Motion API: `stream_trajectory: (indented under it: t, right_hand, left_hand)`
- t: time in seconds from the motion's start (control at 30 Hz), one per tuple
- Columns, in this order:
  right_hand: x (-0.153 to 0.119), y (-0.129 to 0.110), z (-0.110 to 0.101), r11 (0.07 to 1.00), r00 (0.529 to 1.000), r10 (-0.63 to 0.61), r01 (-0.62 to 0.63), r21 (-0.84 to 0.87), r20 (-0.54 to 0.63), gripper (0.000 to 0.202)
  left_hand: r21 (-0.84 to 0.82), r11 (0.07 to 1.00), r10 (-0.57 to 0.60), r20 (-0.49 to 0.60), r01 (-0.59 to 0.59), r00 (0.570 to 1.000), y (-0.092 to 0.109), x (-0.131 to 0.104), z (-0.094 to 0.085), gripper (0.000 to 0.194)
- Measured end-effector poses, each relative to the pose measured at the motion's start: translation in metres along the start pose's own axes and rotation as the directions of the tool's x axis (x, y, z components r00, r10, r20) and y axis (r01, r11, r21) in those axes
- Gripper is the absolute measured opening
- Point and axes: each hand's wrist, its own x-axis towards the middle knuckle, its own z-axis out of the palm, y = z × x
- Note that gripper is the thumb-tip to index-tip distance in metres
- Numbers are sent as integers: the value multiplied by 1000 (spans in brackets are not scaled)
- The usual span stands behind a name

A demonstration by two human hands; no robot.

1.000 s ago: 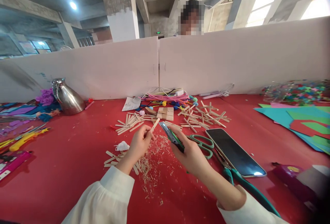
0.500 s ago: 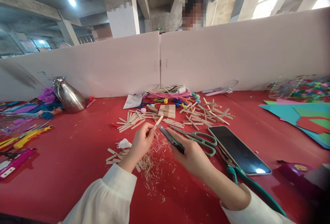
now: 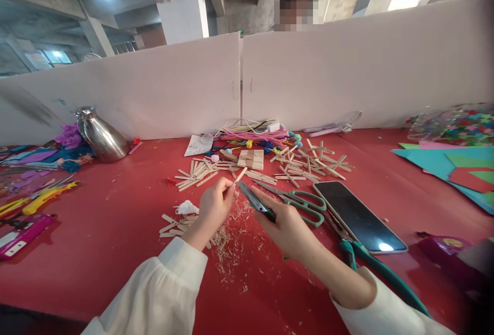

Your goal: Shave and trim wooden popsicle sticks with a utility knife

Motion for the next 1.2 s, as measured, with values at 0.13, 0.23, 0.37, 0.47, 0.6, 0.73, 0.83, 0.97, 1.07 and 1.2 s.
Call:
stream_trajectory:
  t: [0.13,0.23,0.37,0.47,0.6,0.73,0.83,0.97,1.07,1.2]
  right_hand:
    - [-1,-2,-1,998,999,-27,26,-52,-34,55]
    - [-1,-1,-1,996,998,-56,53,-75,-32,55]
    - [-3,0,2,999,999,-28,26,-44,-34,54]
    - [-4,-3,4,995,998,64,-65,72,16,55]
    - [-4,-10,5,931,972,208,-230,282,106,59]
    - [-3,-10,6,894,962,228,-269,359,151,60]
    - [-3,-5,5,978,989,141,-147,146,51,56]
    - [-3,0,4,987,997,-21,8,-159,-78,54]
    - [-4,0,2,976,995,-49,30,-217,-84,53]
    - [-5,-3,0,969,997,-35,18,-246,-64,54]
  left_hand:
    - [-13,1000,2,1,-2,1000,1,0,1,18]
    - [-17,1000,11,-4,-11,1000,0,-1,1,18]
    - [-10,1000,6,-27,-6,1000,1,-1,1,17]
    - [-19,1000,-14,-46,14,999,2,-2,2,16]
    - [-63,997,-46,-67,41,997,2,-3,6,14]
    - [-171,983,-73,-53,63,996,0,-3,11,15]
    - [-265,961,-88,-24,79,996,-2,-2,13,17]
    - [-354,929,-112,7,108,994,-3,-2,13,21]
    - [-394,911,-128,12,123,992,-3,-2,12,23]
    - [-403,906,-140,11,133,990,-3,-2,12,25]
